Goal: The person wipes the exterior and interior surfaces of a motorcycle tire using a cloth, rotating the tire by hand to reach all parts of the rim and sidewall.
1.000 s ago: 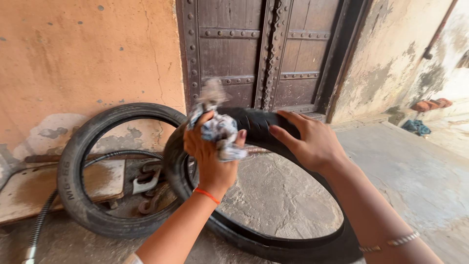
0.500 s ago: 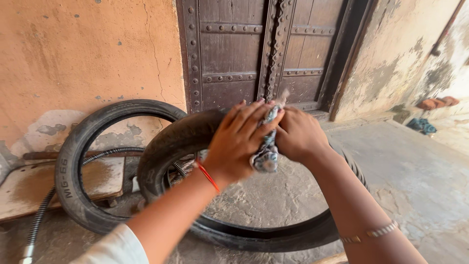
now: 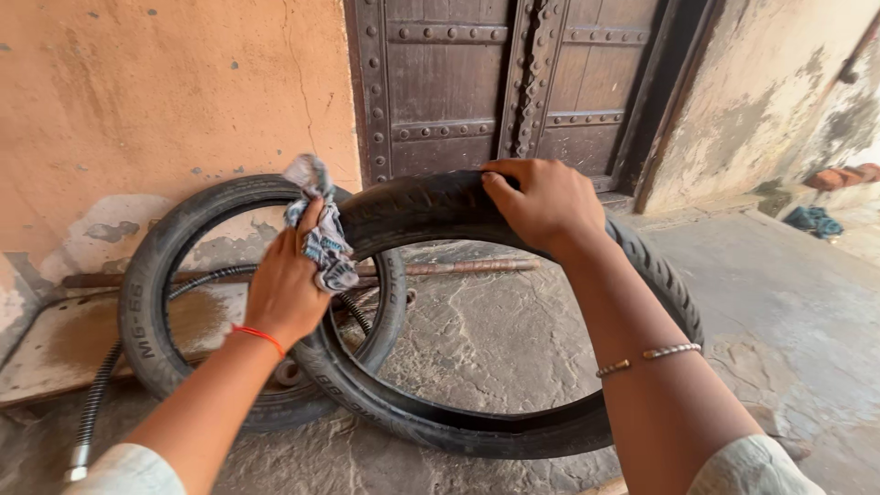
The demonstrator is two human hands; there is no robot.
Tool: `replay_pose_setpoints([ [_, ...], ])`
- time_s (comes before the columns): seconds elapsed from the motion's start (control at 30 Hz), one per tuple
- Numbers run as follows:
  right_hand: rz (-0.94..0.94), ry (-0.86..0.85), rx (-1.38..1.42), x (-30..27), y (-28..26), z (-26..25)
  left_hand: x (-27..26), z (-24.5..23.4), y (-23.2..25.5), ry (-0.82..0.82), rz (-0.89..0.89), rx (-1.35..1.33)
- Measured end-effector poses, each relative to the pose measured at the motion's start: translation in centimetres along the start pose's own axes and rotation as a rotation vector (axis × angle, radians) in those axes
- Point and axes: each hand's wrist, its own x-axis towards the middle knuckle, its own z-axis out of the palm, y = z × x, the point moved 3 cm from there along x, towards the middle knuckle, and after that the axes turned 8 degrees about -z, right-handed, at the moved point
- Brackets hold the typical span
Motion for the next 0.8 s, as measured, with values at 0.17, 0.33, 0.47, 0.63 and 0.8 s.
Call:
replay_pose_setpoints([
  [0.17, 0.005, 0.047, -0.027, -0.8, 0.3, -0.3, 0.2, 0.1, 4.2, 0.081, 0.046, -0.186],
  [0.33, -0.029, 0.109, -0.033, -2.0, 0.9, -1.2, 1.0, -0.8, 10.3, 0.270, 0.273, -0.200],
  [0.47, -0.006, 0.074, -0.067, -2.3, 0.9, -1.1, 1.4, -1.3, 13.4, 0.312, 0.325, -0.204],
  [0.63, -0.025, 0.154, -0.111, -2.5, 0.7, -0.1, 1.9, -1.7, 13.8, 0.277, 0.191, -0.268],
  [0.8, -0.103, 0.310, -0.137, -2.7, 0.3, 1.2, 2.3, -0.7, 12.7, 0.303, 0.015, -0.321],
])
